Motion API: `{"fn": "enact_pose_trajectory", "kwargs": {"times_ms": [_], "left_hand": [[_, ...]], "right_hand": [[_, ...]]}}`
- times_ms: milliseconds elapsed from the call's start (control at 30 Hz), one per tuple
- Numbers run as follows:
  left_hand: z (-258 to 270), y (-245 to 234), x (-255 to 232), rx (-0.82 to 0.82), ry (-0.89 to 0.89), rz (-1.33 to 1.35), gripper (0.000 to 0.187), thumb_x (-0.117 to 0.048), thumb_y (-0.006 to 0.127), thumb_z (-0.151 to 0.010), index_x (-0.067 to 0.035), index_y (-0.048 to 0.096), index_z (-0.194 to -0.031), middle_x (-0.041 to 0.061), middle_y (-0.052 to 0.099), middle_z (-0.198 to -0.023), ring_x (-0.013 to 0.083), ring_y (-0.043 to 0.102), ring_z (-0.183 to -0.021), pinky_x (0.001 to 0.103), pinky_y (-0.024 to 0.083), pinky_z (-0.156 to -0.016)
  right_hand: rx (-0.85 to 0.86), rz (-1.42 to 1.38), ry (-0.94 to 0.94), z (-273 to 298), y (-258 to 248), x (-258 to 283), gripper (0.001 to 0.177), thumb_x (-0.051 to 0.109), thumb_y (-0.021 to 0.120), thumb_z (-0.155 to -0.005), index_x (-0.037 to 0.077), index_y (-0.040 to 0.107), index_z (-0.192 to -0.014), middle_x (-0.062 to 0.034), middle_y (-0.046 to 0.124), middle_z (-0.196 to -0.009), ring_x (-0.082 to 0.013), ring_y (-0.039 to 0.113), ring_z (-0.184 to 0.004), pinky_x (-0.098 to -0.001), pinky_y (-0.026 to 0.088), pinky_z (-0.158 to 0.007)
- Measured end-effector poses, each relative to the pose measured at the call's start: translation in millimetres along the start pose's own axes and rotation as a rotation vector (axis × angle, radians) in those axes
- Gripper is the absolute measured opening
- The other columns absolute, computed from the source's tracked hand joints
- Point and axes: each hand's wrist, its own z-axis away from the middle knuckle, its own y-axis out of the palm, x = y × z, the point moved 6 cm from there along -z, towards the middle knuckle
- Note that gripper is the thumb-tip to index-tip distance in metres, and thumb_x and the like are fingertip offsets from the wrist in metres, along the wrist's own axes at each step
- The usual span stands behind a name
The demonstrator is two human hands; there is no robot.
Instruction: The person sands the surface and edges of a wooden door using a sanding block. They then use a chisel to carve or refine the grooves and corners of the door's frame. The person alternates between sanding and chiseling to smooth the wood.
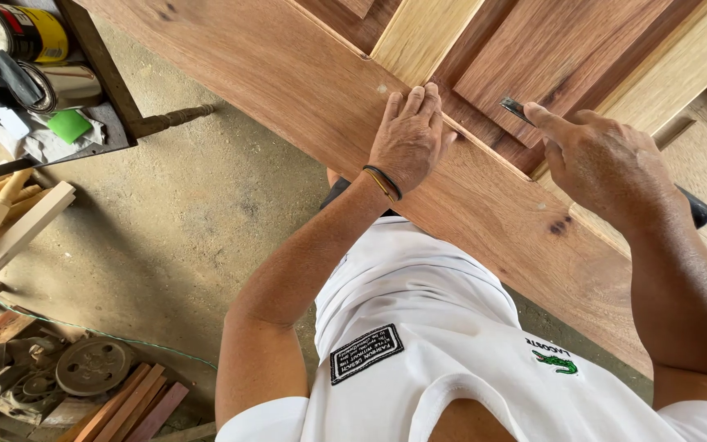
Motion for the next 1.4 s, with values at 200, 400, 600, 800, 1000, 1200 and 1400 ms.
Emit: {"fn": "enact_pose_trajectory", "kwargs": {"times_ms": [200,400,600,800,1000,1200,1400], "left_hand": [[4,-2,-44,0.350,-0.115,-0.031,0.087,-0.070,0.029,-0.076,0.003,0.024,-0.124,0.033,0.022,-0.127,0.0458,0.019,-0.120,0.056,0.015,-0.099],[9,-52,-84,-0.026,0.223,0.954,0.031,-0.026,0.038,-0.084,-0.006,0.047,-0.061,0.008,0.048,-0.053,0.0244,0.045,-0.050,0.037,0.037,-0.059],[21,-75,-9,-0.185,-0.045,0.798,0.024,-0.015,0.051,-0.081,-0.007,0.038,-0.063,0.008,0.039,-0.063,0.0246,0.039,-0.063,0.036,0.034,-0.068],[29,-80,27,-0.206,-0.199,0.717,0.021,-0.013,0.053,-0.081,-0.005,0.040,-0.066,0.008,0.047,-0.070,0.0271,0.046,-0.080,0.035,0.039,-0.075],[17,-76,21,-0.172,-0.215,0.720,0.017,-0.016,0.043,-0.086,-0.001,0.050,-0.085,0.014,0.048,-0.091,0.0321,0.048,-0.099,0.039,0.041,-0.087],[10,-7,19,0.094,-0.231,0.265,0.072,-0.053,0.034,-0.088,-0.007,0.004,-0.134,0.017,0.006,-0.140,0.0304,0.005,-0.133,0.044,0.005,-0.110],[-1,-40,-57,0.485,0.042,1.349,0.036,-0.038,0.037,-0.083,-0.008,0.057,-0.089,0.005,0.061,-0.083,0.0215,0.060,-0.076,0.028,0.045,-0.070]], "right_hand": [[-0.085,-0.006,-0.053,4,4,-8,0.042,0.012,0.039,-0.087,0.016,0.049,-0.128,-0.0105,0.059,-0.077,-0.0317,0.058,-0.062,-0.0417,0.047,-0.047],[-0.062,-0.201,0.024,17,-17,-16,0.045,0.010,0.042,-0.088,0.012,0.045,-0.133,-0.0137,0.054,-0.068,-0.0286,0.052,-0.050,-0.0385,0.040,-0.041],[-0.303,-0.357,-0.030,21,1,-47,0.039,0.004,0.048,-0.092,-0.004,0.051,-0.130,-0.0229,0.053,-0.072,-0.0346,0.050,-0.059,-0.0406,0.038,-0.055],[-0.289,-0.880,0.270,15,32,-54,0.032,0.002,0.036,-0.093,-0.007,0.045,-0.123,-0.0117,0.052,-0.069,-0.0185,0.050,-0.060,-0.0318,0.042,-0.061],[-0.285,-1.544,0.276,8,88,-59,0.022,0.002,0.032,-0.093,-0.010,0.038,-0.111,-0.0186,0.045,-0.069,-0.0246,0.046,-0.051,-0.0285,0.040,-0.047],[-0.343,-1.614,0.285,7,93,-52,0.026,0.002,0.034,-0.091,-0.011,0.041,-0.113,-0.0184,0.047,-0.072,-0.0240,0.047,-0.055,-0.0278,0.040,-0.050],[-0.382,-1.640,0.301,10,88,-41,0.027,0.000,0.034,-0.091,-0.012,0.040,-0.115,-0.0201,0.046,-0.075,-0.0240,0.045,-0.056,-0.0282,0.041,-0.051]]}}
